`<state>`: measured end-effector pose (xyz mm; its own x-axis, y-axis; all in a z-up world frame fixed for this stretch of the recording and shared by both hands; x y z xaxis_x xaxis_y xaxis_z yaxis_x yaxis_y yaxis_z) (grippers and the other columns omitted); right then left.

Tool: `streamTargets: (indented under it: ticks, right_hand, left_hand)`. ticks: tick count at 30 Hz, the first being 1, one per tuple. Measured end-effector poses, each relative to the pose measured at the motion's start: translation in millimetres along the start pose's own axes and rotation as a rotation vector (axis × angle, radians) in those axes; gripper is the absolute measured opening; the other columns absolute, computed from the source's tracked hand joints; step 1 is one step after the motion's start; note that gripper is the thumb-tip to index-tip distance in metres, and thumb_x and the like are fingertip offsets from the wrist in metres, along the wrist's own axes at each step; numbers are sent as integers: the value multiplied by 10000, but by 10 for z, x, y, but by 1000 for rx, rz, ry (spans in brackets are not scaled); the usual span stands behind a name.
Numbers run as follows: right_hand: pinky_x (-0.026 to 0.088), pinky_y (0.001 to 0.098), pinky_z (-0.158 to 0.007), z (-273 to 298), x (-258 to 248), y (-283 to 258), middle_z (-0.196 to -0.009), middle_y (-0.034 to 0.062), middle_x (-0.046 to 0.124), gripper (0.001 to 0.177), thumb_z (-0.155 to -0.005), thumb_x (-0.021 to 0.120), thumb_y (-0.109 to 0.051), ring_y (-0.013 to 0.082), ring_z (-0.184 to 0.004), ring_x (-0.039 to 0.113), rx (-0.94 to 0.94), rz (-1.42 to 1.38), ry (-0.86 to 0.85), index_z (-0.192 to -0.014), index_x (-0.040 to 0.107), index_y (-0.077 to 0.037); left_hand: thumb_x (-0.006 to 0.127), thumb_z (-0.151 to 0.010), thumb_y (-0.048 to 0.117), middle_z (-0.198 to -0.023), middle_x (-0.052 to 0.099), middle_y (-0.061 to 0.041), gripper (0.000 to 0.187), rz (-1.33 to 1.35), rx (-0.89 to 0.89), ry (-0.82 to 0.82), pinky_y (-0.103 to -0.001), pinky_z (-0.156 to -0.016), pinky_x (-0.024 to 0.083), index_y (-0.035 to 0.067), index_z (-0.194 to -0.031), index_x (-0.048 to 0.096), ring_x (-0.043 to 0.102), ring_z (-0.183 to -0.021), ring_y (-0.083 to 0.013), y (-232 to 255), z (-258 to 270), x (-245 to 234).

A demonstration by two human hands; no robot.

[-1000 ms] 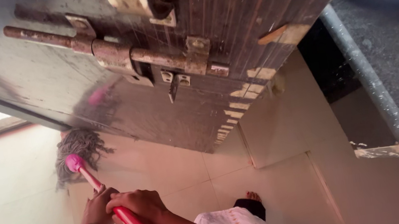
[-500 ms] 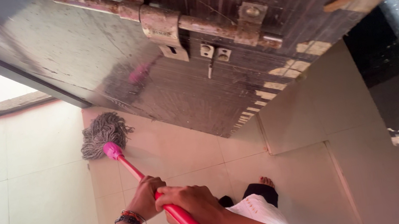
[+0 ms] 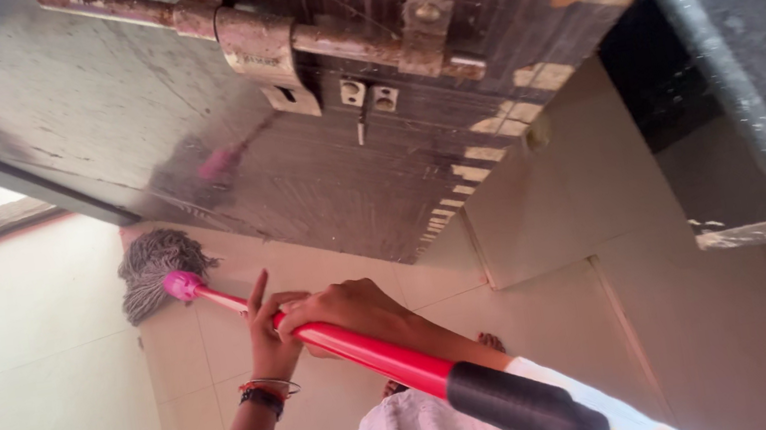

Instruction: The person mops a tiled floor using a mop, moving the mop head back and forth across the surface and around a wooden door.

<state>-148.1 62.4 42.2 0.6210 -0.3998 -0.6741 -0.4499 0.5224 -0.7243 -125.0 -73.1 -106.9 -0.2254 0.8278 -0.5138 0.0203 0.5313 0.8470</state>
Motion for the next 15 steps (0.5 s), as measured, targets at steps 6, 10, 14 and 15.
streamTargets:
  ticks: [6,10,14,15]
  right_hand:
    - [569,339,-710,527,-334,-469,-896,-19,753,242,-798,698,-164,204,-799,753,-5,-183,97,-1030,731,-224]
    - [554,332,-696,746,-293,-557,-964,18,741,175,-854,663,-137,196,-820,740,96,-177,79,-999,751,-179]
    - [543,338,-703,745,-28,-362,-1141,31,750,151,-777,655,-98,217,-823,741,128,-257,72,-912,720,-122]
    - [543,338,-703,692,58,-304,-1141,31,750,151,-777,655,-98,217,-823,741,128,-254,73,-912,720,-122]
  left_hand:
    - [785,-725,201,-1603,428,-86,211,370,-64,-166,-498,-1038,391,121,-747,590,435,-1356,-273,301,174,133]
    - [796,-735,185,-1587,490,-110,215,259,120,-224,-504,-1249,172,107,-708,598,468,-1389,-263,658,283,88]
    - [806,-726,193,-1389,645,-99,196,187,155,-388,-542,-1248,62,94,-710,637,551,-1345,-235,730,220,224]
    - [795,-749,199,-1290,734,-65,168,154,167,-447,-540,-1271,95,102,-716,661,612,-1311,-214,730,183,268]
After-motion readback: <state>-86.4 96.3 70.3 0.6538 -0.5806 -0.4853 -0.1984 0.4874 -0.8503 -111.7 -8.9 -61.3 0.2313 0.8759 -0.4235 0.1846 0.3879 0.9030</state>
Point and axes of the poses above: each hand's wrist, its own z-axis away from the middle knuckle, its own x-axis out of the palm, y = z × x, the point moved 10 cm from there along -z, towards the middle knuckle
